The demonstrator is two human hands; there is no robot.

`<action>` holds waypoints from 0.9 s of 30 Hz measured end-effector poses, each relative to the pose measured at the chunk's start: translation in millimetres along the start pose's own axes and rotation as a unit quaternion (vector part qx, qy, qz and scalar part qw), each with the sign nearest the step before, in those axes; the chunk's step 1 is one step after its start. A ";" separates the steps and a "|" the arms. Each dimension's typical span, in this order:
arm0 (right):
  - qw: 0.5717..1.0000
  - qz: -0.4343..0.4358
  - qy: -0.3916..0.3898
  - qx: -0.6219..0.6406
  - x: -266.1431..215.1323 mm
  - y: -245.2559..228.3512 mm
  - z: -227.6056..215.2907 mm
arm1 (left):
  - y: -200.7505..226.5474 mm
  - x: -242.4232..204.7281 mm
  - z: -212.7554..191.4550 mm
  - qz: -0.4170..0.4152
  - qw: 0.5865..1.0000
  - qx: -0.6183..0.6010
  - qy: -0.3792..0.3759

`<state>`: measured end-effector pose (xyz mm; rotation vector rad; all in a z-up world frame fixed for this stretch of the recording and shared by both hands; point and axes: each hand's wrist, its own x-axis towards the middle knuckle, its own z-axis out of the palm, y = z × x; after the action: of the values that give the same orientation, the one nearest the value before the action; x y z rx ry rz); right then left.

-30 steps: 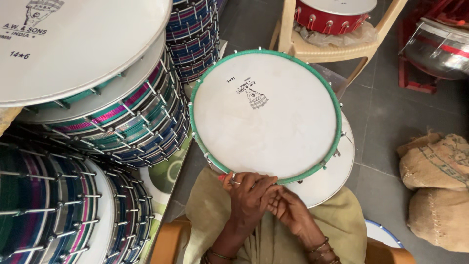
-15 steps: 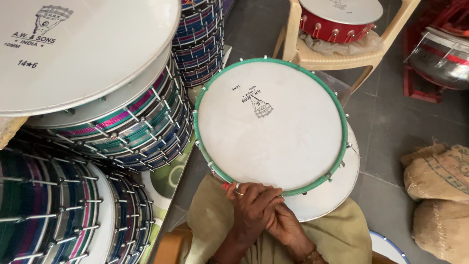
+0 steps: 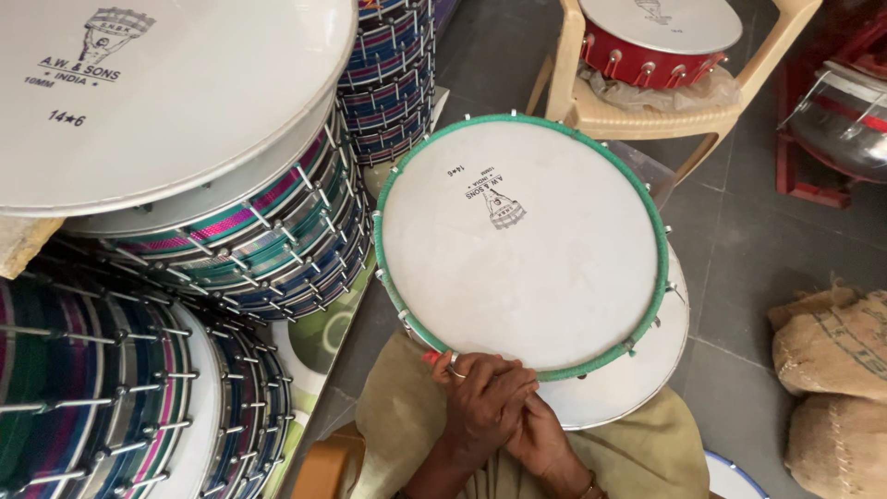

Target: The person secures a white drumhead onto a green-rimmed drum shell by hand-tightening the tension rods. They then use a drum key to systematically tighten the lugs around the drum's circumference, periodically tapping the drumhead to check the tension.

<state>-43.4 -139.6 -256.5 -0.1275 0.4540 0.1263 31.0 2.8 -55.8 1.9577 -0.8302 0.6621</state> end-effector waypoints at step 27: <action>0.998 -0.013 -0.061 -0.012 -8.4 -3.3 10.1 | 2.0 -0.8 2.0 -0.005 1.000 0.011 0.009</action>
<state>-46.0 -142.0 -243.4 -0.1491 0.3280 0.1129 29.2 0.6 -56.2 1.9704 -0.8045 0.6848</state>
